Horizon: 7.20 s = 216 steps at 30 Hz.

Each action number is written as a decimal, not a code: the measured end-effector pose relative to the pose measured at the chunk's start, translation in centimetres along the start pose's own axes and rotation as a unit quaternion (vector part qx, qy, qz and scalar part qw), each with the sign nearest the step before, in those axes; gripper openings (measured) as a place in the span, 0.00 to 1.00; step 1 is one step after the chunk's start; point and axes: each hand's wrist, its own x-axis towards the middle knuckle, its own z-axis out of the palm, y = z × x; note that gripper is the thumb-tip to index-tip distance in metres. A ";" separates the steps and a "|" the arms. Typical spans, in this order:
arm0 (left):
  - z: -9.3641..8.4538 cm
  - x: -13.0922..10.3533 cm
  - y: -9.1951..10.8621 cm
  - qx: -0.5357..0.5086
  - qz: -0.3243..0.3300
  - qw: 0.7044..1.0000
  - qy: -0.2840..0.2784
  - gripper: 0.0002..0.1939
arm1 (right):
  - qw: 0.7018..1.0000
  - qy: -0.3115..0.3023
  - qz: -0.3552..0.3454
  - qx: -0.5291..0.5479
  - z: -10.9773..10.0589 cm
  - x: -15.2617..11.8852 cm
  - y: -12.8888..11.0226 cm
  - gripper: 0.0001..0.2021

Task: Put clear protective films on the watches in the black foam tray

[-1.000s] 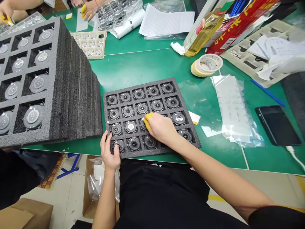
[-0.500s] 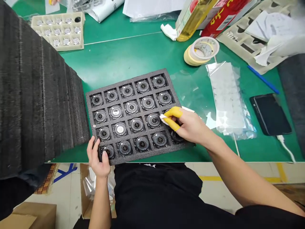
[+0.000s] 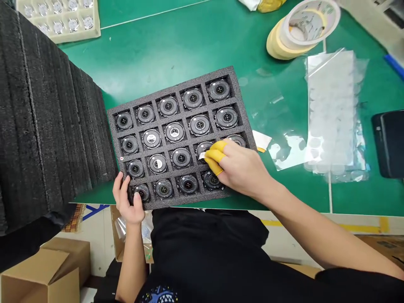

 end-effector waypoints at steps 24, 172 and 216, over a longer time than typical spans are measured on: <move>0.9 0.2 -0.1 -0.029 0.004 0.998 0.048 0.23 | 0.997 -0.033 0.051 -0.036 0.0 0.4 -0.5 0.12; 1.1 0.0 0.3 -0.007 -0.039 0.998 0.055 0.26 | 0.983 0.025 0.177 -0.037 -1.3 -2.3 2.7 0.07; 0.5 0.0 0.1 0.045 -0.066 0.996 0.036 0.29 | 0.996 0.056 0.051 -0.043 -2.4 -2.2 4.0 0.13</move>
